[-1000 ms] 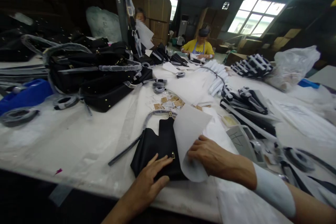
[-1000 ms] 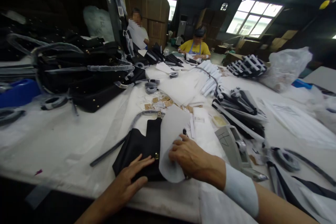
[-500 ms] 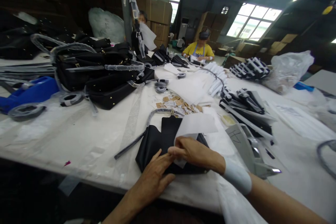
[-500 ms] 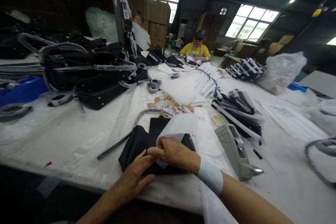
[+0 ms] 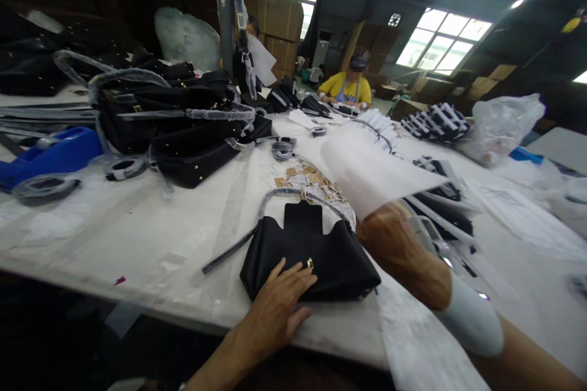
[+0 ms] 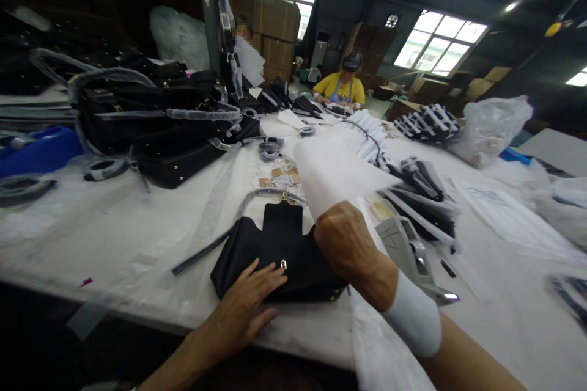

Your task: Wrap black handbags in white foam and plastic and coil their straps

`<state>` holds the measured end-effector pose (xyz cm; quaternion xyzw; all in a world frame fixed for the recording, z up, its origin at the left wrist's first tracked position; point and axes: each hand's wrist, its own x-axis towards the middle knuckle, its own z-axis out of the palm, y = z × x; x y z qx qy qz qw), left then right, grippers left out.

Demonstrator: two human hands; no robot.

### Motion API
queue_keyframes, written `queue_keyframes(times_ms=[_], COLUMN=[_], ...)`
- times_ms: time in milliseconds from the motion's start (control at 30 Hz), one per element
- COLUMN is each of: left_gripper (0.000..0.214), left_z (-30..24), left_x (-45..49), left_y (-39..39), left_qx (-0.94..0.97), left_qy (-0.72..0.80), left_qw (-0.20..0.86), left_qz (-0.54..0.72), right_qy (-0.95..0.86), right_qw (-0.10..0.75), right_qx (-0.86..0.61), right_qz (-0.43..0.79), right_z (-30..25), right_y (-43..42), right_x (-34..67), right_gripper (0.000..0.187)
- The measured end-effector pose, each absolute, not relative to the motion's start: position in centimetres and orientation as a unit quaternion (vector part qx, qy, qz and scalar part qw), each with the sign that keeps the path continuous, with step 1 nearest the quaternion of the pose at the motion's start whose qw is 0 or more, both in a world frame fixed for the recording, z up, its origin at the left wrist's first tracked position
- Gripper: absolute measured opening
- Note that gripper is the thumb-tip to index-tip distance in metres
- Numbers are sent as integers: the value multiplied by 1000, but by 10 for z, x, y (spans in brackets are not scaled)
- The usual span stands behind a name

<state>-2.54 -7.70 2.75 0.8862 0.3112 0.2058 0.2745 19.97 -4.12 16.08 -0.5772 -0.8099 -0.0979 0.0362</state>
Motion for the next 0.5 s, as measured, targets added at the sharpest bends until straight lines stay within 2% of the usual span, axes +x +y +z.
queue_keyframes(times_ms=[100, 200, 333, 400, 500], left_gripper=[63, 61, 40, 32, 31], left_z=[27, 27, 20, 16, 19], left_x=[-24, -24, -27, -30, -34], left_y=[-78, -80, -85, -89, -96], left_qx=[887, 884, 873, 867, 858], left_qy=[312, 309, 289, 258, 226], left_qw=[264, 256, 248, 212, 110], left_qz=[217, 240, 305, 369, 447], right_qy=[-831, -851, -850, -846, -846], right_qw=[-2, -43, -66, -64, -69], right_qx=[-541, -503, -507, -513, -515], right_qz=[-133, -141, -129, -132, -118], right_z=[156, 116, 64, 56, 58], right_y=[-57, -71, -85, -89, -92], right_x=[184, 163, 158, 160, 160], right_gripper=[31, 46, 52, 53, 52])
